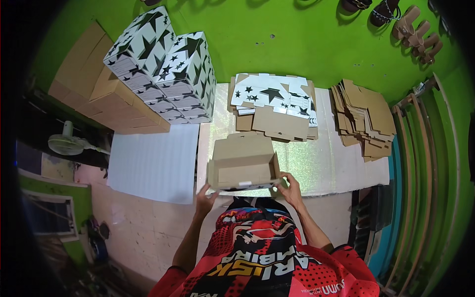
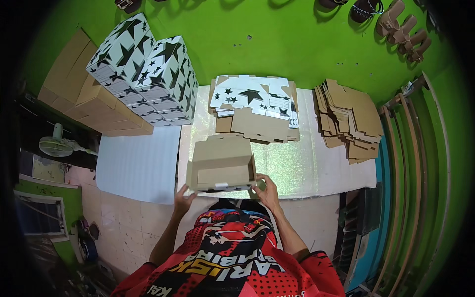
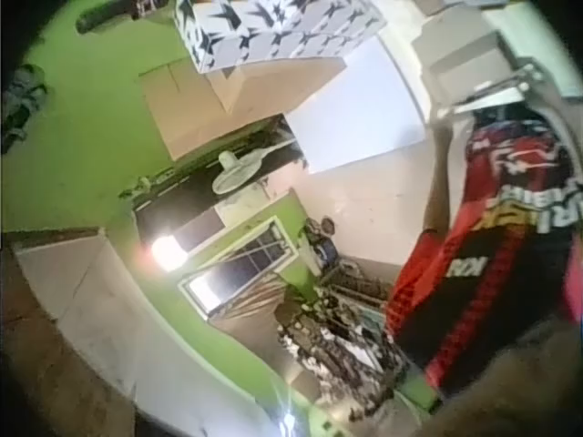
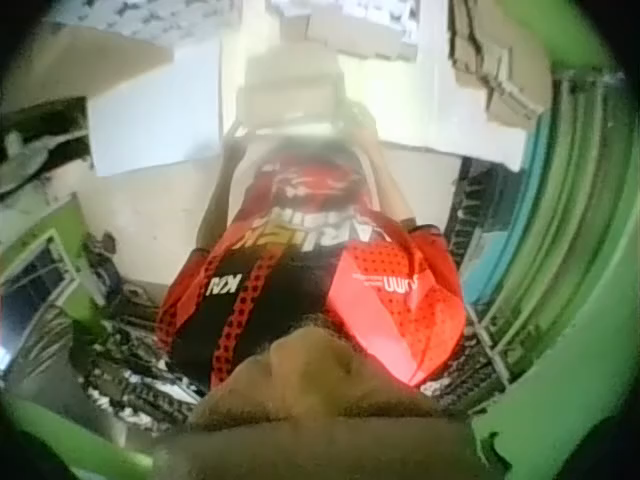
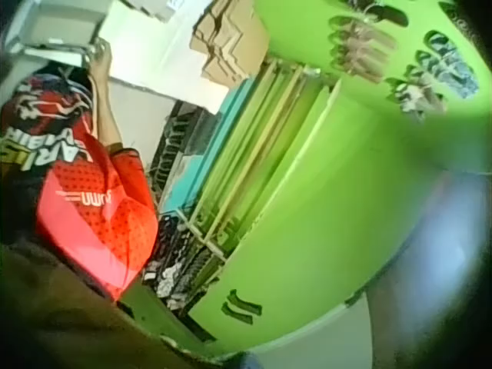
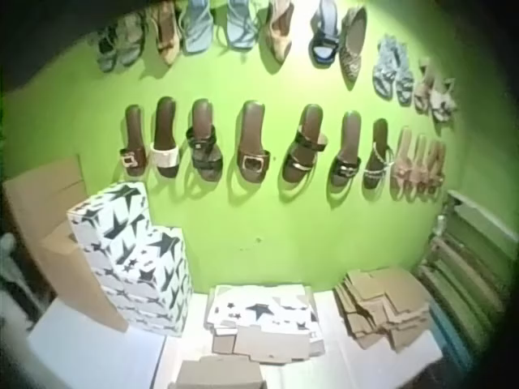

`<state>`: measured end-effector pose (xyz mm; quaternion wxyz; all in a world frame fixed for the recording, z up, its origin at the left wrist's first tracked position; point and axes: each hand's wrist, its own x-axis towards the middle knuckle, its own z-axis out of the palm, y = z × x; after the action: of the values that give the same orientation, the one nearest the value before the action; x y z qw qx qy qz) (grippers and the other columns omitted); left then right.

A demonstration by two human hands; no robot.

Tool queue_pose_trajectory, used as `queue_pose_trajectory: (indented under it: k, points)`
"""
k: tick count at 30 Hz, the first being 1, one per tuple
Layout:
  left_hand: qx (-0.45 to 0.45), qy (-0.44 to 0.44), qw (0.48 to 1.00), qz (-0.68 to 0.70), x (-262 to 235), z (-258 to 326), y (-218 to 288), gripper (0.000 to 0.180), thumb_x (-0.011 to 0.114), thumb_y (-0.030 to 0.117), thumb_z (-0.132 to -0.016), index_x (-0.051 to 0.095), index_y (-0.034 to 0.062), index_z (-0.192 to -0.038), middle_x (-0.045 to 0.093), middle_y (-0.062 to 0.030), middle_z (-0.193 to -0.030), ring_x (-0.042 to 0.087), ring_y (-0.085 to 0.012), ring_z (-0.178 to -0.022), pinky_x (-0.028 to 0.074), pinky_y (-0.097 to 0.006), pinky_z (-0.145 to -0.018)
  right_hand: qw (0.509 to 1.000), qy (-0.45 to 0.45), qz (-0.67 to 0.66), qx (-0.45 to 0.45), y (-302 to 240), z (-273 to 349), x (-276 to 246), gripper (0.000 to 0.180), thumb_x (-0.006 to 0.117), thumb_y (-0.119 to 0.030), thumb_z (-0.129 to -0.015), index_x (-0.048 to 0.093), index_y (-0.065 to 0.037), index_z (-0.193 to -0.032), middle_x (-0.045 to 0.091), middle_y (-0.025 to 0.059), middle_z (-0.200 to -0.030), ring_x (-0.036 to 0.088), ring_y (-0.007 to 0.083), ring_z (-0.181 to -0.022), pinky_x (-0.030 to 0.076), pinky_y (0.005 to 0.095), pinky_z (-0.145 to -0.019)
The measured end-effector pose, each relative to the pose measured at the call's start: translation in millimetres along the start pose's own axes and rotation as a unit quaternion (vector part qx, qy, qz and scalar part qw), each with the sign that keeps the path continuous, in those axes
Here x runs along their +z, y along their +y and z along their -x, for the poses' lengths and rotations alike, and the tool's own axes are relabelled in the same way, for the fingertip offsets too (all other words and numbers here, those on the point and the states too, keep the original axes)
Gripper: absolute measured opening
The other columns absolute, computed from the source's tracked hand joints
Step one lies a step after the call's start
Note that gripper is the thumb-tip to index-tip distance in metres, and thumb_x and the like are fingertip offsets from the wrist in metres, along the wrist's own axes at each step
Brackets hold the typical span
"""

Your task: Manually folding flat cardboard components into finished shoe boxes.

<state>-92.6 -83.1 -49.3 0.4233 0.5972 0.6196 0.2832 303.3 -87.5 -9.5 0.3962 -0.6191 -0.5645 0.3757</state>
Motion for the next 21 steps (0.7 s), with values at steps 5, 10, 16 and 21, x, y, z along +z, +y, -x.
queue_pose_trajectory:
  k: [5, 10, 16, 21]
  points:
    - [0.037, 0.005, 0.998, 0.048, 12, 5, -31, 0.047, 0.062, 0.003, -0.100, 0.056, -0.0078, -0.145, 0.061, -0.0234, -0.147, 0.057, -0.0295, -0.140, 0.041, -0.035, -0.118, 0.986, -0.016, -0.095, 0.137, 50, 18, -3, 0.026, 0.056, -0.007, -0.101, 0.070, 0.000, -0.122, 0.074, 0.0061, -0.107, 0.069, 0.0133, -0.101, 0.053, 0.0277, -0.088]
    - [-0.065, 0.087, 0.970, 0.219, 0, -6, -15, 0.041, 0.061, 0.012, -0.107, 0.060, -0.0060, -0.143, 0.065, -0.0155, -0.143, 0.060, -0.0218, -0.131, 0.043, -0.035, -0.115, 0.963, 0.063, -0.158, 0.210, 28, 4, -8, 0.033, 0.067, -0.030, -0.105, 0.075, -0.003, -0.122, 0.075, 0.0038, -0.104, 0.066, 0.0108, -0.091, 0.053, 0.0282, -0.083]
    - [0.004, 0.070, 0.980, 0.185, -5, -21, -1, 0.035, 0.068, 0.015, -0.104, 0.069, -0.0063, -0.132, 0.070, -0.0178, -0.136, 0.063, -0.0225, -0.128, 0.050, -0.033, -0.106, 0.976, 0.041, -0.124, 0.176, 11, -18, -5, 0.035, 0.076, -0.031, -0.099, 0.078, -0.003, -0.120, 0.075, 0.0033, -0.100, 0.063, 0.0099, -0.087, 0.053, 0.0278, -0.080]
    - [0.038, 0.073, 0.994, 0.070, 5, -23, 21, 0.043, 0.078, 0.025, -0.097, 0.071, 0.0038, -0.134, 0.072, -0.0161, -0.133, 0.064, -0.0257, -0.128, 0.047, -0.036, -0.110, 0.997, 0.011, -0.020, 0.071, 3, -27, 6, 0.033, 0.082, -0.027, -0.092, 0.077, -0.003, -0.115, 0.071, 0.0047, -0.094, 0.063, 0.0130, -0.083, 0.052, 0.0287, -0.077]
